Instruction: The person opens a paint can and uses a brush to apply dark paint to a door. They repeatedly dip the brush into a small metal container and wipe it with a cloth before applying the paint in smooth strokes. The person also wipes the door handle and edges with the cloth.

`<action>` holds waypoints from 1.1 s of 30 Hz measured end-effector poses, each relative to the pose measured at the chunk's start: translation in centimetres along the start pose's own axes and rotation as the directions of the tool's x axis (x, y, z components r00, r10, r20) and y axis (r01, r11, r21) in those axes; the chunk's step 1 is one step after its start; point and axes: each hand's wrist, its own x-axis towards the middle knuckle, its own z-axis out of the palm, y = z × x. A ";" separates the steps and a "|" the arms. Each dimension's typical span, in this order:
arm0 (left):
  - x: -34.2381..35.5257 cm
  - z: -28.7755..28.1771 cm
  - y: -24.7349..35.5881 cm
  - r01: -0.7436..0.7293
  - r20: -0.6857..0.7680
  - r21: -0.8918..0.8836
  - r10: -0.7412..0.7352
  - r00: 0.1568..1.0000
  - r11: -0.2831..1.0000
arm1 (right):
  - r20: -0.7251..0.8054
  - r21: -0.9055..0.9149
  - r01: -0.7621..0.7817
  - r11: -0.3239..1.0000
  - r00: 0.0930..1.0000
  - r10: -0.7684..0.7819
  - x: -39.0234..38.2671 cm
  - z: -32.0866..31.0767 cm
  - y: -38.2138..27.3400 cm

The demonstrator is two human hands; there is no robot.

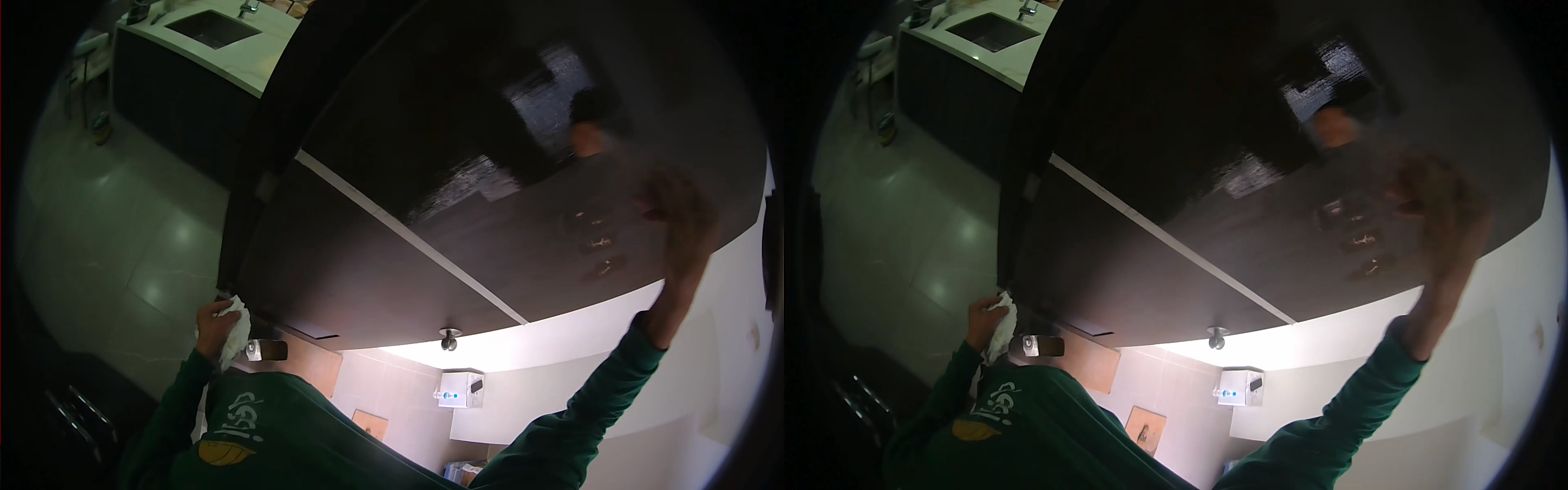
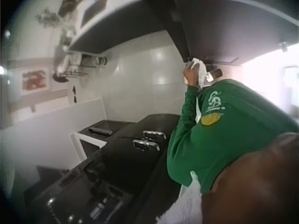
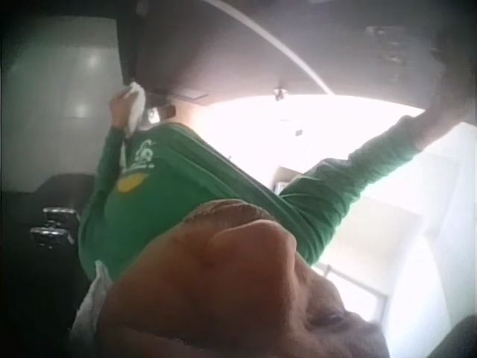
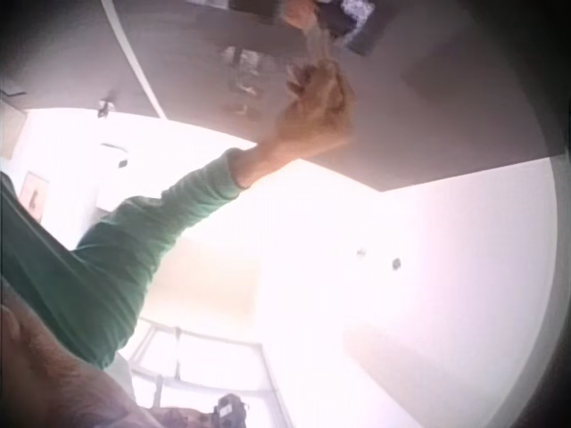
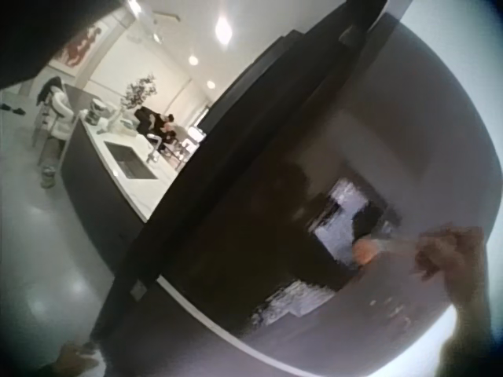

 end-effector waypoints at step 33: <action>-2.2 -1.9 -1.4 0.106 -0.050 -0.073 -0.110 0.993 0.992 | 0.331 -0.162 0.312 0.936 0.911 -0.247 -11.2 13.5 -3.9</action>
